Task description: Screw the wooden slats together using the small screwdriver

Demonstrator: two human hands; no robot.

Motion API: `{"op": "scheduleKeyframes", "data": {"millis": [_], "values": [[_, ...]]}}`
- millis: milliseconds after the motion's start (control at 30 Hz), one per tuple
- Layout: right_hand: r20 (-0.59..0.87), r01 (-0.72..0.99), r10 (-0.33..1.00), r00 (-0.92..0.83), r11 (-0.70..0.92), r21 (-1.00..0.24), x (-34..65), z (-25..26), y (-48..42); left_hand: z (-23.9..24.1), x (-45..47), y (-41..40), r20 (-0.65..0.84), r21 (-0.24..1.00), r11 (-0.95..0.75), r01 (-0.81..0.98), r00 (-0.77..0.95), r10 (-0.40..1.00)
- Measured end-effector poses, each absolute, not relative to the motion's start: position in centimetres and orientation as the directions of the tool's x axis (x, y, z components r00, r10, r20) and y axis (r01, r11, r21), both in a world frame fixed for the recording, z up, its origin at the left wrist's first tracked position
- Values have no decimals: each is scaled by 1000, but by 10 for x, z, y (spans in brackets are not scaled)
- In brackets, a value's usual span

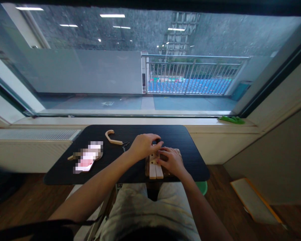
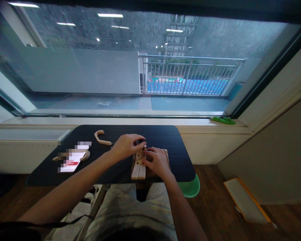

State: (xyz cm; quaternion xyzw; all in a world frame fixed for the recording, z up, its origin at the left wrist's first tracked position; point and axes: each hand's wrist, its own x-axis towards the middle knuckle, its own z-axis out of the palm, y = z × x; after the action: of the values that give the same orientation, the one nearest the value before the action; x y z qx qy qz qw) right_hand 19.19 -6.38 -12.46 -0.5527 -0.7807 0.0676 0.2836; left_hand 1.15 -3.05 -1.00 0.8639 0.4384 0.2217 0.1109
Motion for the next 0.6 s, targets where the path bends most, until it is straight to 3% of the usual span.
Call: {"op": "scheduleKeyframes", "data": {"millis": [267,600], "values": [[362,826,904,-227,375,-421,192,-122,-65,-14,11,-29,277,485,-493,722,408,870],[354,834,910,-217,362,-417,191,-121,-65,-15,11,-29,293,476,-490,730,394,871]]}}
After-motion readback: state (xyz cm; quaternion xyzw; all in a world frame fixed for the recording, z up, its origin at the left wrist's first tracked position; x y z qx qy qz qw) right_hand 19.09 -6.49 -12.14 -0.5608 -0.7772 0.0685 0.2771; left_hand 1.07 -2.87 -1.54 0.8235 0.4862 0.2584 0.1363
